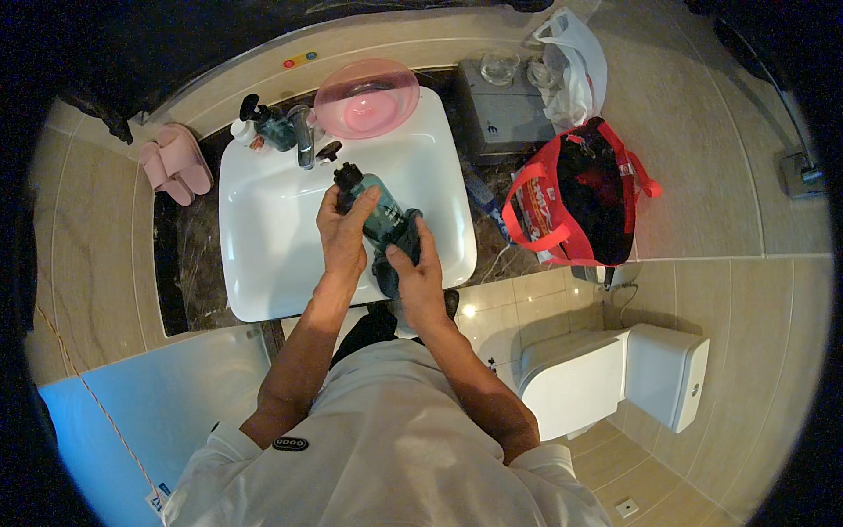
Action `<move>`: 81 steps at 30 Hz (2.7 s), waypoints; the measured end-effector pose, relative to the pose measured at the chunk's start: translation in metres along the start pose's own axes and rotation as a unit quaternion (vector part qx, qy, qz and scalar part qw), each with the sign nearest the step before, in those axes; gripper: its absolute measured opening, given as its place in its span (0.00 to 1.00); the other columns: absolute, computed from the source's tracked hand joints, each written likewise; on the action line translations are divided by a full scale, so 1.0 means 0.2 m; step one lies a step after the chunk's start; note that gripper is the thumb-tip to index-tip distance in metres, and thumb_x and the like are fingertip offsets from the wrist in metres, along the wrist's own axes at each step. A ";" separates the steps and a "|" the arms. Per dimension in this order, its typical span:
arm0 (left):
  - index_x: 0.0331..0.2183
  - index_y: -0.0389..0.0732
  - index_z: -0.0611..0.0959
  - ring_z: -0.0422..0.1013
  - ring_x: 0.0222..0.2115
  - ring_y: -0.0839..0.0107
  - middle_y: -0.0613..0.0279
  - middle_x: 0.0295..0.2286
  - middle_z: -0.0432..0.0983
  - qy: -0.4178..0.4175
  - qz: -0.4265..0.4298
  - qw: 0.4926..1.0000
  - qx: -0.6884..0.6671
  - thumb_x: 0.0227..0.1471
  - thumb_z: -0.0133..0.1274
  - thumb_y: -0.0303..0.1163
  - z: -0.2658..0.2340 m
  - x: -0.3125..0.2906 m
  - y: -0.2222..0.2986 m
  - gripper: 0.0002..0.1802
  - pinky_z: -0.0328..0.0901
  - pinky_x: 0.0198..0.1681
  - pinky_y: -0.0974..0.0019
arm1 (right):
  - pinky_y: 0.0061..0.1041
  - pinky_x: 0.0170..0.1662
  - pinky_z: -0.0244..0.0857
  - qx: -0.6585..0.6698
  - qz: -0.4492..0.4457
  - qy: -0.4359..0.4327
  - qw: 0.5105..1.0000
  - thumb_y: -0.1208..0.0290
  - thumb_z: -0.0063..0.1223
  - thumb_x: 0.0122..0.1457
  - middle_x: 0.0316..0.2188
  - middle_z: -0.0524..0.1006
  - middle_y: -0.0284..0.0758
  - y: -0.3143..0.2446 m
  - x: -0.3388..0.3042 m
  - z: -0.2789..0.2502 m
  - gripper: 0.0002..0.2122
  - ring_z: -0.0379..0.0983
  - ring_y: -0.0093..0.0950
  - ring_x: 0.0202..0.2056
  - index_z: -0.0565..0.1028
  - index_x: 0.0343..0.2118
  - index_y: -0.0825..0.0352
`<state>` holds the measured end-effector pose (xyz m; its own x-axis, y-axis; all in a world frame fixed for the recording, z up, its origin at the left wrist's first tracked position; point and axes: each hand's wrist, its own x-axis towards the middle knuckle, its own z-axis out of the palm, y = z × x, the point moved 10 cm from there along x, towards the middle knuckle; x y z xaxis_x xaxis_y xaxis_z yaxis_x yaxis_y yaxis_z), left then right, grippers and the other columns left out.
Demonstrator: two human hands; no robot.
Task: The person retrieves a dark cloth from a red bag, wets it at the sink, and wipes the bathroom walls, toilet tank, and shower door. The person uses the cloth to clean multiple surfaces in the bathroom.
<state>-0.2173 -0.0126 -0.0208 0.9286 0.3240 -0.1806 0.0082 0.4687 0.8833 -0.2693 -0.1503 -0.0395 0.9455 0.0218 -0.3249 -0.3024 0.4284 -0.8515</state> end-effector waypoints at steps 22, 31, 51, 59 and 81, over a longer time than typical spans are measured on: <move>0.43 0.36 0.68 0.62 0.38 0.73 0.62 0.35 0.66 -0.061 0.026 0.995 0.069 0.53 0.46 0.36 0.08 -0.09 0.05 0.17 0.58 0.43 0.68 | 0.32 0.52 0.57 -0.427 -0.379 0.012 0.821 0.87 0.44 0.49 0.47 0.71 0.44 -0.43 -0.04 0.26 0.22 0.66 0.40 0.47 0.68 0.50 0.69; 0.44 0.37 0.68 0.65 0.40 0.69 0.58 0.40 0.66 -0.146 0.005 0.986 0.074 0.55 0.39 0.35 -0.01 -0.10 -0.08 0.17 0.62 0.44 0.67 | 0.31 0.53 0.55 -0.422 -0.382 -0.082 0.818 0.84 0.45 0.49 0.44 0.74 0.43 -0.44 -0.04 0.42 0.17 0.69 0.38 0.46 0.74 0.43 0.67; 0.50 0.36 0.67 0.66 0.40 0.71 0.61 0.37 0.69 -0.098 -0.076 0.988 0.093 0.36 0.55 0.19 -0.37 -0.08 0.03 0.34 0.62 0.43 0.69 | 0.18 0.45 0.61 -0.061 -0.038 -0.146 0.987 0.83 0.39 0.56 0.37 0.74 0.32 0.00 0.19 0.46 0.14 0.68 0.19 0.38 0.72 0.44 0.69; 0.46 0.33 0.70 0.69 0.40 0.71 0.58 0.38 0.71 -0.046 0.000 0.990 0.130 0.34 0.56 0.14 -0.57 0.06 0.22 0.31 0.65 0.44 0.70 | 0.17 0.43 0.61 -0.093 -0.001 -0.129 0.987 0.83 0.42 0.56 0.36 0.72 0.31 0.25 0.16 0.52 0.14 0.66 0.19 0.37 0.71 0.45 0.69; 0.49 0.36 0.72 0.67 0.44 0.72 0.63 0.44 0.70 -0.011 0.187 0.955 0.230 0.29 0.62 0.13 -1.11 0.73 0.60 0.38 0.61 0.51 0.69 | 0.30 0.29 0.74 -0.008 0.054 -0.118 0.992 0.86 0.38 0.53 0.28 0.73 0.38 0.36 0.31 0.84 0.12 0.72 0.27 0.26 0.70 0.40 0.72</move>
<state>-0.1625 0.2739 -0.0370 0.9056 0.3792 0.1902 -0.1691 -0.0886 0.9816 -0.2116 0.0336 -0.0523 0.9090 0.2778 -0.3108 -0.4034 0.3978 -0.8240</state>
